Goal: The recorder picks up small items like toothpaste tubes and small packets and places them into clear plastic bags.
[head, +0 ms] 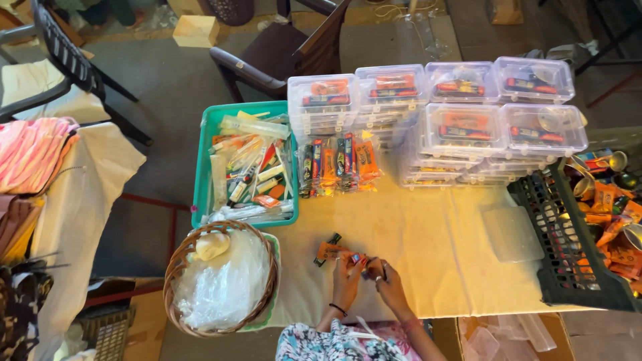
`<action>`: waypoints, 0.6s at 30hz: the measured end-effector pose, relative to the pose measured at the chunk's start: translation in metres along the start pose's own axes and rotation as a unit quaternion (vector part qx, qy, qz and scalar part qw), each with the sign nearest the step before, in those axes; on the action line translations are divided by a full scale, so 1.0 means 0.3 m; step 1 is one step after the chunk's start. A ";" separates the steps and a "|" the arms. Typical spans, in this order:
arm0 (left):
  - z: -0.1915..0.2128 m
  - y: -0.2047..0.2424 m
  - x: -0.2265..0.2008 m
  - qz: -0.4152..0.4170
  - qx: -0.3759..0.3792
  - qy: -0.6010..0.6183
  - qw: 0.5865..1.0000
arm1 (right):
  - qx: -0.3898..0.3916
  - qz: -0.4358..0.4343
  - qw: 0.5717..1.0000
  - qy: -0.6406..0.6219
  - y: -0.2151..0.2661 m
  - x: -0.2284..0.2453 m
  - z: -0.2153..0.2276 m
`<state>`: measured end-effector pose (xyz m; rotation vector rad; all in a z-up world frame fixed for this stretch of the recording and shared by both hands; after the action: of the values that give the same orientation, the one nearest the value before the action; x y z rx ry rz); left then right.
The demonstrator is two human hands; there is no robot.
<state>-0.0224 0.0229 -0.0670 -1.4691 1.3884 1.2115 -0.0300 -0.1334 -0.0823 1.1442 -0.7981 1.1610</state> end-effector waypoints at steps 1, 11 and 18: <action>0.003 -0.030 0.044 -0.002 0.003 0.000 1.000 | -0.003 0.002 1.000 -0.001 0.010 0.023 -0.003; -0.161 -0.398 -0.005 0.148 -0.116 0.174 0.967 | 0.038 0.071 0.975 -0.206 0.051 0.514 0.064; -0.476 -0.296 -0.537 0.001 0.030 0.387 0.922 | -0.062 0.090 0.975 -0.193 0.010 0.774 0.299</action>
<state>0.0915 -0.0612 0.1180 -2.0087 1.9001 0.5697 0.0323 -0.1553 0.1576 1.2289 -1.2771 1.0313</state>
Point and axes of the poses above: each hand's wrist, its own y-axis away from the middle knuckle, its own z-axis out of the back of the hand, x = y × z, the point moved 1 cm from there along -y, towards the middle knuckle, and after that the axes turned 1 degree about y, right-handed, at the moved point
